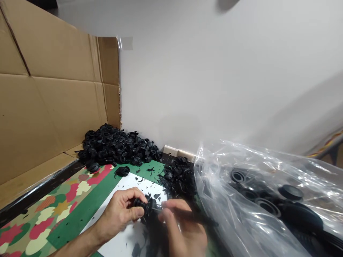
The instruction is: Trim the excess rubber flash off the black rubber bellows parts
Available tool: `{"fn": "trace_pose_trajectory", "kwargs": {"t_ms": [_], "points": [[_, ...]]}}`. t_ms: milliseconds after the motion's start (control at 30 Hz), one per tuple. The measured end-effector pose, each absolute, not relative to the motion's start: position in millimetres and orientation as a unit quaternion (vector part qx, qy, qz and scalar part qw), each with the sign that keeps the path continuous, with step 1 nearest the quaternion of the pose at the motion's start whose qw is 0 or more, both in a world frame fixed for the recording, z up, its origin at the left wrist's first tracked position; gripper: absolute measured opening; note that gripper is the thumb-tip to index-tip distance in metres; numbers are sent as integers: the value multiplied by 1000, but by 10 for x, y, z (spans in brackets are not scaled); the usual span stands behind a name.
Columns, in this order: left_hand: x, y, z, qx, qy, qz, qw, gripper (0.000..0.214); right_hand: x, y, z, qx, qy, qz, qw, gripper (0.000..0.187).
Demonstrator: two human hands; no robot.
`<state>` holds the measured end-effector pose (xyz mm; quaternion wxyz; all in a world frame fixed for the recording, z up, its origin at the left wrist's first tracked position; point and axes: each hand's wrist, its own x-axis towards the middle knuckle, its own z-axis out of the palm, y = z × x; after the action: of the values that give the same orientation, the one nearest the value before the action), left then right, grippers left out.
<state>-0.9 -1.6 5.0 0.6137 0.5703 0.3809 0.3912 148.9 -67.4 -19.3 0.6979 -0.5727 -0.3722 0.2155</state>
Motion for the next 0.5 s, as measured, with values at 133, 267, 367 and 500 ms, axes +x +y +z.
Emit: {"fn": "trace_pose_trajectory", "kwargs": {"t_ms": [133, 267, 367, 500], "points": [[-14, -3, 25, 576, 373, 404, 604, 16, 1481, -679, -187, -563, -346, 239, 711, 29], [-13, 1, 13, 590, 371, 424, 578, 12, 1429, -679, -166, -546, -345, 252, 720, 31], [-11, 4, 18, 590, 374, 419, 580, 12, 1400, -675, -162, -546, -356, 261, 712, 28], [-12, 11, 10, 579, 376, 407, 598, 11, 1398, -669, -178, -545, -361, 262, 710, 27]]}}
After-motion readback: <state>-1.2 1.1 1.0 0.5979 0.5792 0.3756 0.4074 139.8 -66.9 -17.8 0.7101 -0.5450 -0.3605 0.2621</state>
